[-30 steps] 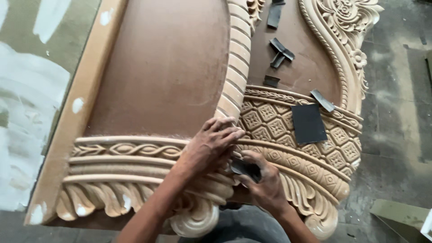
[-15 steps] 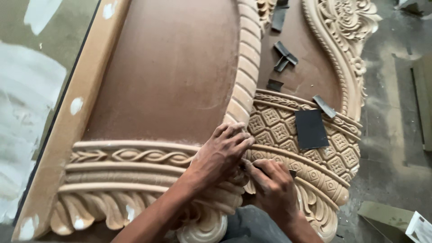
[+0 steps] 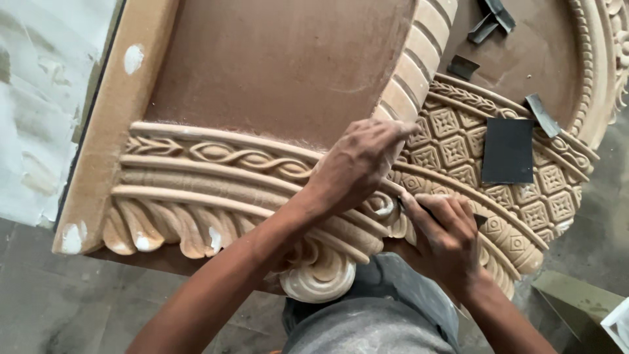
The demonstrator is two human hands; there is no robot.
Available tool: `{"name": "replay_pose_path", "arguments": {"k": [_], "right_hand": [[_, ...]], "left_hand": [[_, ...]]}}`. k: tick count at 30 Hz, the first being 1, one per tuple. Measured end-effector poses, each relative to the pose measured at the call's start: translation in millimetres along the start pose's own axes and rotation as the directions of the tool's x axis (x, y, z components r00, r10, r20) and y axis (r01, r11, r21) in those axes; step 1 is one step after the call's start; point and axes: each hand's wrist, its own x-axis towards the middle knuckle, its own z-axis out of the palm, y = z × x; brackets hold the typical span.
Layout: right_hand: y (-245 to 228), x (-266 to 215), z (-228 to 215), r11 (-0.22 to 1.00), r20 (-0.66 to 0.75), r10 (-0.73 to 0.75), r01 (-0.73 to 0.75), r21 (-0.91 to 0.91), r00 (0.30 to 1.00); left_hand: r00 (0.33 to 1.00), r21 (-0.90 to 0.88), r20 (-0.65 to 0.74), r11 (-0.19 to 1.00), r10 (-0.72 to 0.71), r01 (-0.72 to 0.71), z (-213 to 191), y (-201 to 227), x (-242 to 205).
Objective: The person sands the intricate carvings of a large wooden furniture piece using pieces of sandpaper and a small tool to reach into crevices.
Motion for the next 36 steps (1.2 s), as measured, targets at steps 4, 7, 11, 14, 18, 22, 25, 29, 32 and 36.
{"name": "replay_pose_path", "arguments": {"k": [4, 7, 11, 14, 18, 22, 25, 29, 32, 36], "right_hand": [[1.2, -2.4, 2.8, 0.996, -0.056, 0.043, -0.039, 0.076, 0.997], [-5.5, -10.7, 8.8, 0.978, -0.16, 0.166, -0.142, 0.154, 0.973], [-3.8, -14.4, 15.0, 0.988, -0.128, 0.152, -0.146, 0.057, 0.98], [3.5, -12.5, 12.6, 0.994, -0.055, 0.107, -0.107, -0.002, 0.993], [7.4, -13.6, -18.2, 0.984, 0.076, 0.124, -0.113, -0.136, 0.989], [-10.0, -18.9, -15.3, 0.895, 0.024, 0.361, -0.353, 0.274, 0.932], [-31.4, -14.5, -1.9, 0.889, 0.074, 0.346, -0.352, 0.293, 0.935], [-42.8, -10.4, -4.8, 0.927, 0.055, 0.307, -0.312, 0.206, 0.95], [-41.5, -7.3, -4.0, 0.985, 0.072, 0.162, -0.166, 0.053, 0.984], [-37.7, -12.5, -9.5, 0.977, 0.105, 0.135, -0.15, 0.154, 0.985]], "left_hand": [[0.99, -0.039, 0.018, 0.99, -0.138, 0.138, 4.6, -2.6, 6.2], [0.996, -0.01, -0.04, 0.997, -0.08, 0.079, 3.4, -0.9, 1.5], [0.996, 0.004, -0.056, 0.997, -0.074, 0.074, 5.7, 1.0, 3.5], [0.991, 0.061, -0.133, 0.998, 0.035, -0.027, 3.8, 1.6, -0.5], [0.993, -0.013, -0.115, 1.0, -0.023, 0.022, 0.6, 1.5, 4.7], [0.989, -0.062, -0.067, 0.99, -0.13, 0.126, 1.7, -0.1, -0.5], [0.993, -0.042, -0.101, 0.998, -0.059, 0.055, 1.1, -2.0, 6.4], [0.989, 0.009, -0.117, 0.996, -0.088, 0.09, 9.0, -0.2, 2.7], [0.988, 0.067, -0.135, 0.995, -0.069, 0.078, 13.3, -0.9, -1.5], [0.989, 0.02, -0.133, 0.997, -0.072, 0.075, 19.6, -9.0, -0.5]]}}
